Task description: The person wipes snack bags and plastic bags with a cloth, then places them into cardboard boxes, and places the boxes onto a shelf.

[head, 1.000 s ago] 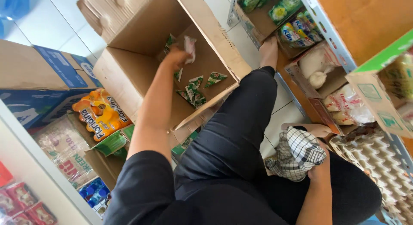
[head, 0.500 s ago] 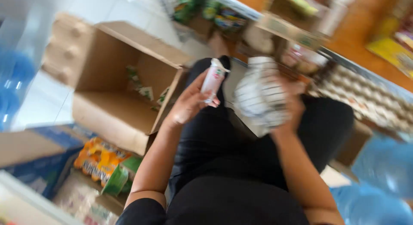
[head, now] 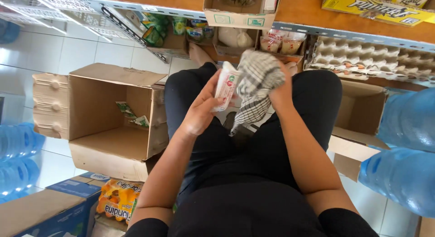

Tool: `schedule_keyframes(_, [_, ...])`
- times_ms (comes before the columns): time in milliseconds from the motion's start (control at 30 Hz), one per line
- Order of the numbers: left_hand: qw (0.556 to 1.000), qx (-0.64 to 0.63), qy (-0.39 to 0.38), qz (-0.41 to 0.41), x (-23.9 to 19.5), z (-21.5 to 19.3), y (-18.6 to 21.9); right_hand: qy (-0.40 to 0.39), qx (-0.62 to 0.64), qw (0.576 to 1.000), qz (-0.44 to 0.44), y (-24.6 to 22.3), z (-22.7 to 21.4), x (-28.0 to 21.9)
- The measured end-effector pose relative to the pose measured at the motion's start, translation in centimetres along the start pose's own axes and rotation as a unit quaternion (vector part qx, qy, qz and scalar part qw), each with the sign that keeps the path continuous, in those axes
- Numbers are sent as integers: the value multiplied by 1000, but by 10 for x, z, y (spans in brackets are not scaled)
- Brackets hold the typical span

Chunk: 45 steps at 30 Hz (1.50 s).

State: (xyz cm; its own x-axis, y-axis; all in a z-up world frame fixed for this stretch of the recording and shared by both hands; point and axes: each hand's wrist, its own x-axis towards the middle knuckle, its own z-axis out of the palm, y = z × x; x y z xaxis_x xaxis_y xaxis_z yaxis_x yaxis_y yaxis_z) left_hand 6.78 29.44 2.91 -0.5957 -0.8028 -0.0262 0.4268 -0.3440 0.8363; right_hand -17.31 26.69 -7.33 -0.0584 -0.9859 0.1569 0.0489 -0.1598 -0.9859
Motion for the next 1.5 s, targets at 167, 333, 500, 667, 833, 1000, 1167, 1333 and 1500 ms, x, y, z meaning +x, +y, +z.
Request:
schedule_keyframes(167, [968,-182,164,54,21,-22,-71,-22,-168,963,-208,-69,42,-11])
schedule_keyframes(333, [944,-241,224,35,26,-28,-57,-84,-237,939,-234,-89,69,-39])
schedule_keyframes(500, [946,-230,226,39,18,-82,-63,-172,-255,917,-255,-96,59,-43])
schedule_keyframes(667, [961,-208,183,-2,28,-15,-5,-22,124,989,-72,-62,50,-38])
schedule_keyframes(833, [960,-229,162,2,43,-27,-59,-51,-69,984,-156,-106,60,-26])
schedule_keyframes(1000, [952,-142,254,91,62,-24,-24,-89,-125,981,-119,-82,57,-27])
schedule_keyframes(1167, [917,-269,205,211,65,-77,-30,-203,-89,971,93,-41,34,-14])
schedule_keyframes(1333, [928,-180,300,132,69,-59,-25,-361,-249,885,157,-67,6,16])
schedule_keyframes(1500, [947,-119,295,55,59,-69,-75,-336,-228,874,268,-54,13,10])
